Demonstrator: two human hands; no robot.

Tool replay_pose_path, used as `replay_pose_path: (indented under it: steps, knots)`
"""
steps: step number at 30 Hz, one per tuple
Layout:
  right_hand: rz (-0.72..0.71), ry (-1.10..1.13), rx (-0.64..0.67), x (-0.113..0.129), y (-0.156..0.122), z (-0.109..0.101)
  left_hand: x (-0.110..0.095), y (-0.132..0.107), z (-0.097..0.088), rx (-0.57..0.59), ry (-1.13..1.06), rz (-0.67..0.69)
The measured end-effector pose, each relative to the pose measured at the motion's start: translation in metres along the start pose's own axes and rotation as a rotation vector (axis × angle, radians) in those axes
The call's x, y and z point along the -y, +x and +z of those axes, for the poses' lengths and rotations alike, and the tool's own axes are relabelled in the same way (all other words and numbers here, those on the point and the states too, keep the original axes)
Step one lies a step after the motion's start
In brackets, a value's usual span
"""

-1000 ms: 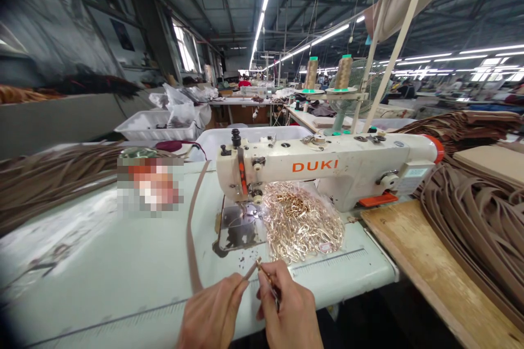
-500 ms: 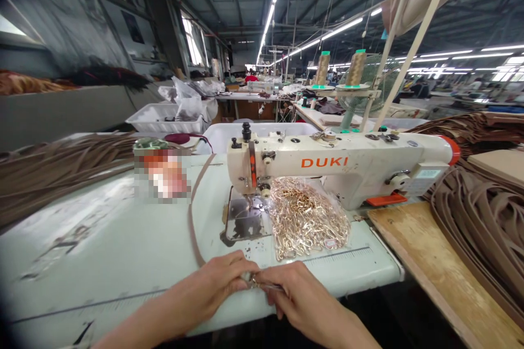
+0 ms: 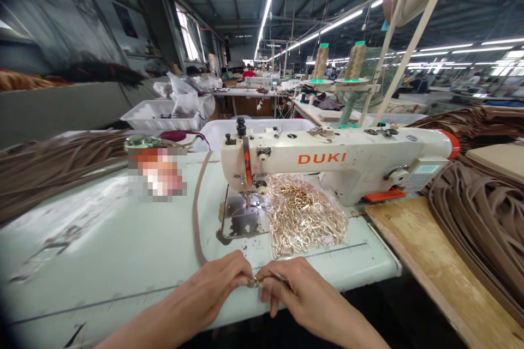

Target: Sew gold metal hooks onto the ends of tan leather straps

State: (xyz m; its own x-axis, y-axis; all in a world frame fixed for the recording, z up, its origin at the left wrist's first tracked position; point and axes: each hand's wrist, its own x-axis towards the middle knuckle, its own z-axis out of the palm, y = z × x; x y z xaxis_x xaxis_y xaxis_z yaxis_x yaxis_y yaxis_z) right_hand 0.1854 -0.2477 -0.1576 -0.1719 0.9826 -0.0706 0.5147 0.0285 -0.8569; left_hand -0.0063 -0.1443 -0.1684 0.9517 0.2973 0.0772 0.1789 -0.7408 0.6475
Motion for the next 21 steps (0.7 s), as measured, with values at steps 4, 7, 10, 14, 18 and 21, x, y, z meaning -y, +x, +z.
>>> replay_pose_path:
  steps: [4, 7, 10, 14, 18, 21]
  knots:
    - [0.095, -0.054, -0.159, 0.0, 0.001, 0.015, 0.0, 0.003, 0.011, -0.076, -0.065, -0.013]
    - [0.077, -0.07, -0.188, -0.003, -0.002, 0.021, -0.001, 0.004, 0.011, -0.134, -0.141, -0.051]
    - [0.023, -0.171, -0.252, -0.007, -0.006, 0.022, -0.001, 0.004, 0.006, -0.182, -0.122, -0.058]
    - [-0.011, -0.211, -0.274, -0.009, -0.01, 0.021, 0.001, 0.005, 0.005, -0.203, -0.137, 0.003]
    - [0.001, -0.185, -0.245, -0.004, -0.01, 0.02, 0.001, 0.004, 0.007, -0.205, -0.127, 0.048]
    - [-0.004, -0.17, -0.226, -0.002, -0.009, 0.019, 0.0, 0.002, 0.004, -0.178, -0.123, 0.071]
